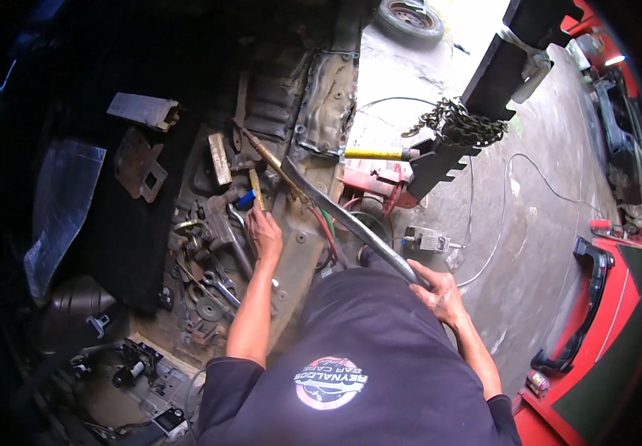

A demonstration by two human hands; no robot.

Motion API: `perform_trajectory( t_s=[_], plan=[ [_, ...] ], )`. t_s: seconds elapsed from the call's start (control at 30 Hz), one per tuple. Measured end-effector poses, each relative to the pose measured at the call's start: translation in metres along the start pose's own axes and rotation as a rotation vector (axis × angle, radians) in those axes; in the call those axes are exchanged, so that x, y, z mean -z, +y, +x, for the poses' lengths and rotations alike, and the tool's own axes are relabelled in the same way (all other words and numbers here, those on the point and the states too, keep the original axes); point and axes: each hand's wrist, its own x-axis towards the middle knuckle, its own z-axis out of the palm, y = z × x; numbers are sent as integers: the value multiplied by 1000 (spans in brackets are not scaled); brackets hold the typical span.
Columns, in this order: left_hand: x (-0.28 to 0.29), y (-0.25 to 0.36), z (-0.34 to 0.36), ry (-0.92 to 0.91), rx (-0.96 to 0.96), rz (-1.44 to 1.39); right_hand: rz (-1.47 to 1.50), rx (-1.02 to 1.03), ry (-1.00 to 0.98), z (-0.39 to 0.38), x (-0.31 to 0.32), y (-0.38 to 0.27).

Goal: The person uses a metal bar and a mallet to hammer on the exposed chassis of a vehicle. The person hits the bar with the mallet repeatedly and uses their hands to move the bar along the metal frame.

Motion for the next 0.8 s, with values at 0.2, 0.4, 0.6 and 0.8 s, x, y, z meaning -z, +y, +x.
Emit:
perform_trajectory(
  t_s=[0.2,0.4,0.6,0.8],
  plan=[
    [-4,-4,-1,26,-23,-9,16,24,25,-1,-3,4],
    [-4,-3,-1,-2,-3,-6,34,-7,53,-5,-6,6],
    [-4,-7,-1,-5,-18,3,51,-59,44,-8,-3,0],
    [-2,-6,-1,-36,-12,-24,90,-68,39,-10,-6,5]
  ],
)
